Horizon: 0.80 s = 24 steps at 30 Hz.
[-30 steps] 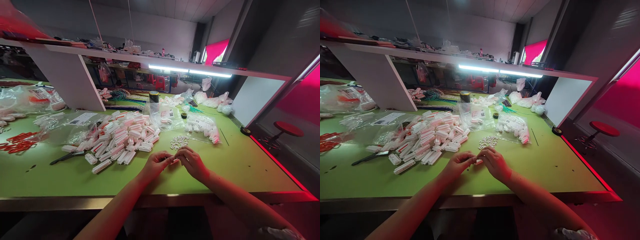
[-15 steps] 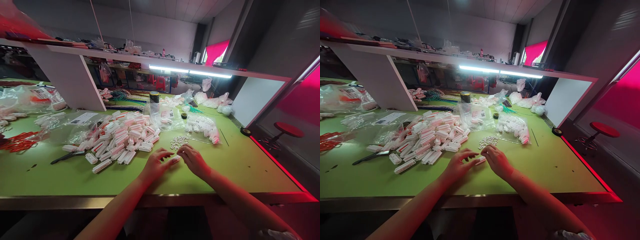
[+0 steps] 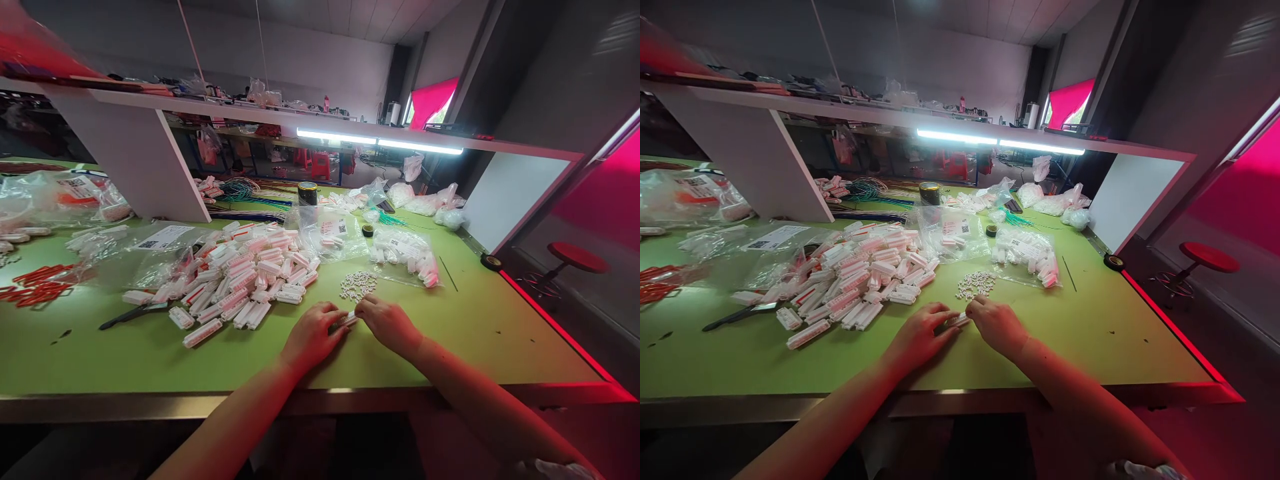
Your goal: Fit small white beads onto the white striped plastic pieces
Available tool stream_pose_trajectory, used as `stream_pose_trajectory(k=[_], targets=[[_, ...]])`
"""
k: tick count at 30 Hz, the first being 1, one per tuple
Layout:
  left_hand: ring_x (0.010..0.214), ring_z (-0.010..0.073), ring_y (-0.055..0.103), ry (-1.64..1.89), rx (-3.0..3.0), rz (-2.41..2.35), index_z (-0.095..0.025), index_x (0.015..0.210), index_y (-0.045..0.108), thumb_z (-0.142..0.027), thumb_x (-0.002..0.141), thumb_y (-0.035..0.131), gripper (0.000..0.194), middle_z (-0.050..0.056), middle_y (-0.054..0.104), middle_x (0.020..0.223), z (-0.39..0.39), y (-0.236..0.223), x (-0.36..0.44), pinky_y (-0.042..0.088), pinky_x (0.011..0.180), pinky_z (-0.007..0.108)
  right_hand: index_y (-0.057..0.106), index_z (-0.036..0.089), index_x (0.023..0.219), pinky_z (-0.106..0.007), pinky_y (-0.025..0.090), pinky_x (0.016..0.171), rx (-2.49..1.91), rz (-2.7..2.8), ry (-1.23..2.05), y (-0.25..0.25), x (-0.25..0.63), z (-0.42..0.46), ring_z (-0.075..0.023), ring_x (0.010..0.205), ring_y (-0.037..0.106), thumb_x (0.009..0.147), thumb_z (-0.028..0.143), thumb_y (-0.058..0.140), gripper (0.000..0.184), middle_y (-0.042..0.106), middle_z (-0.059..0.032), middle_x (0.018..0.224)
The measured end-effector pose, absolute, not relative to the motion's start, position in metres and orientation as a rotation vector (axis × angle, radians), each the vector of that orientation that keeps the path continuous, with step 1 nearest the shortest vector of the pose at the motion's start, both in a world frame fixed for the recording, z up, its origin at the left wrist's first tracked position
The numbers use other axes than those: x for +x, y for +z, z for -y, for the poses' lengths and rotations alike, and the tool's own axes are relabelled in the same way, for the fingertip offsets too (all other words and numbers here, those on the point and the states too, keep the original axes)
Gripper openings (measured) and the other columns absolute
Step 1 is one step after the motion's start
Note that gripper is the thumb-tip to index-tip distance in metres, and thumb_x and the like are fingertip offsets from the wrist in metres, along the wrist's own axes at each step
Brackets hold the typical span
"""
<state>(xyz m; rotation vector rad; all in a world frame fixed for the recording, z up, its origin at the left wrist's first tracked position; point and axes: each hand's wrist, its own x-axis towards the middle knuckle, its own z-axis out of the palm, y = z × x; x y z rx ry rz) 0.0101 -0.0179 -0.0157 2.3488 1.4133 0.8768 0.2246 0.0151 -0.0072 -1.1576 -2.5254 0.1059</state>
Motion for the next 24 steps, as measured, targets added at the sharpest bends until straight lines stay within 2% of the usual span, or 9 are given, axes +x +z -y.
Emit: stream_pose_trajectory(k=[4,10,14,16,19,24], targets=[[0.092,0.0210,0.067,0.870,2.347,-1.441,-0.023,0.108,0.078,-0.031,0.092,0.065,0.021,0.006,0.072,0.101,0.018,-0.015,0.010,0.052,0.085,0.032,0.068,0.022,0.102,-0.024,0.042,0.067,-1.145,2.483,0.125,0.001,0.229,-0.013,-0.0150,0.079,0.064,0.102,0.017,0.051,0.019,0.069,-0.0045,0.099],[0.091,0.0210,0.066,0.870,2.373,-1.472,-0.023,0.105,0.078,-0.028,0.091,0.067,0.019,0.006,0.072,0.100,0.018,-0.018,0.009,0.051,0.084,0.031,0.071,0.018,0.103,-0.030,0.044,0.069,-1.073,2.735,-0.216,0.003,0.221,-0.001,-0.0196,0.079,0.062,0.095,0.007,0.053,0.023,0.070,-0.0104,0.099],[0.088,0.0209,0.064,0.849,2.440,-1.476,-0.023,0.108,0.077,-0.032,0.096,0.062,0.022,0.006,0.070,0.096,0.018,-0.018,0.009,0.050,0.082,0.032,0.071,0.012,0.105,-0.033,0.047,0.068,-1.041,2.839,-0.324,-0.004,0.211,0.009,-0.0232,0.079,0.062,0.090,0.004,0.054,0.025,0.070,-0.0153,0.099],[0.088,0.0216,0.063,0.821,2.490,-1.477,-0.023,0.117,0.075,-0.032,0.099,0.057,0.027,0.007,0.069,0.095,0.019,-0.019,0.009,0.050,0.082,0.033,0.072,0.013,0.107,-0.032,0.048,0.069,-1.051,2.780,-0.236,-0.008,0.212,0.006,-0.0225,0.080,0.064,0.092,0.006,0.053,0.025,0.071,-0.0140,0.100],[0.091,0.0228,0.061,0.761,2.560,-1.473,-0.026,0.129,0.069,-0.025,0.098,0.056,0.034,0.007,0.067,0.098,0.021,-0.019,0.010,0.050,0.083,0.034,0.072,0.022,0.110,-0.027,0.051,0.075,-1.092,2.518,0.075,-0.011,0.226,-0.014,-0.0179,0.085,0.067,0.099,0.018,0.051,0.024,0.072,-0.0077,0.107],[0.094,0.0226,0.060,0.728,2.599,-1.488,-0.026,0.140,0.060,-0.018,0.097,0.053,0.045,0.007,0.065,0.100,0.022,-0.019,0.013,0.050,0.088,0.034,0.069,0.017,0.098,-0.029,0.049,0.078,-1.385,2.150,0.177,-0.018,0.258,-0.062,-0.0194,0.085,0.066,0.097,0.021,0.056,0.014,0.071,-0.0079,0.097]])
